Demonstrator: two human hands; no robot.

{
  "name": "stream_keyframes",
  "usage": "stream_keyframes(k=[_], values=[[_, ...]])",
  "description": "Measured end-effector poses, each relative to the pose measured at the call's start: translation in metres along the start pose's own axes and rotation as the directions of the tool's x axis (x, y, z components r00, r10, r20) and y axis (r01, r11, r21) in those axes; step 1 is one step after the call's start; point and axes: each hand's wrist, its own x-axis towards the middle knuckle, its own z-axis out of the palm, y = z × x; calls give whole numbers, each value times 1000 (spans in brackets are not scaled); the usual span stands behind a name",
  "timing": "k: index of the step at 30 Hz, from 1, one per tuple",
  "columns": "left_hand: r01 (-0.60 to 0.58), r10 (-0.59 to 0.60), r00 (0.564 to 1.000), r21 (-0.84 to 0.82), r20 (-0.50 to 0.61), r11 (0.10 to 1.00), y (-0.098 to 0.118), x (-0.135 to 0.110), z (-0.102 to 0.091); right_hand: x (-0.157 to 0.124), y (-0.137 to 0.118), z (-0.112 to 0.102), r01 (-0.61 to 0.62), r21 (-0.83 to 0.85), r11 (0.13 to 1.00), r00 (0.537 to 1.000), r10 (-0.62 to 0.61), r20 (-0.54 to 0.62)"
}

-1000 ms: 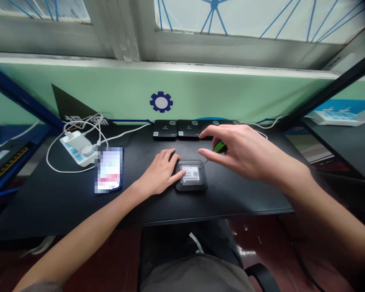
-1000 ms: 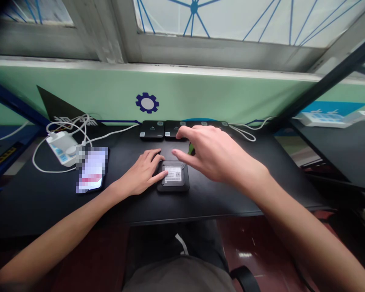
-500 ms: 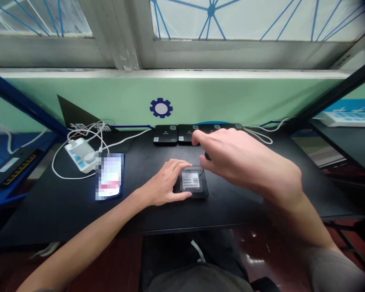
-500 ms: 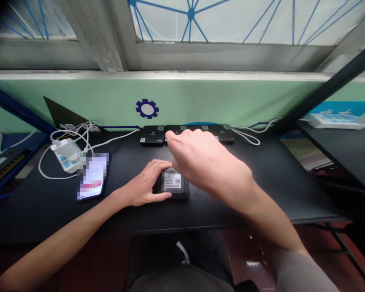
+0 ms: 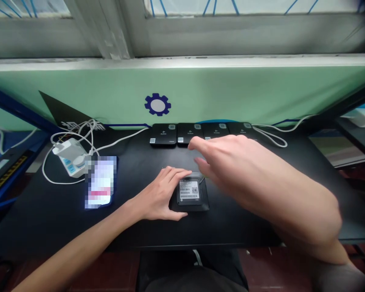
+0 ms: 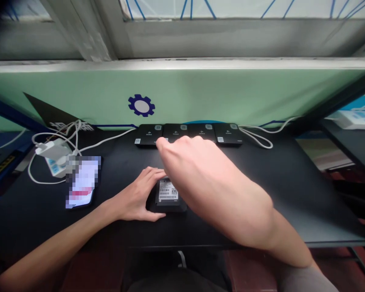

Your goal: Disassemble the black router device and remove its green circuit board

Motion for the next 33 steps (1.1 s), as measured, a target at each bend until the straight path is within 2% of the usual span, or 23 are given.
stream_keyframes(k=[4,7,10,16,22,24,30,33], values=[[0,0,1000,0,-4,1000,-1,1,-3,-8,9,-7,53,213,976,999,-54,-3],[36,-35,999,9,-28,999,-3,2,-6,-11,12,-11,32,272,962,999,-36,12],[70,-69,997,19,-44,997,-7,2,-9,-4,14,-8,15,252,968,1000,-20,15],[73,-71,995,32,-69,997,-10,2,-10,15,12,5,-90,53,995,996,90,7],[81,-80,994,10,-67,997,-8,3,-11,12,12,-1,47,216,975,999,-45,-16],[81,-81,994,3,-73,997,-9,3,-9,12,12,-2,63,215,975,998,-61,-14],[64,-63,994,2,-90,998,-14,1,-5,17,14,3,-63,110,992,998,65,-21],[64,-64,995,-1,-74,998,-13,2,-8,19,15,3,-43,144,989,999,46,-15]])
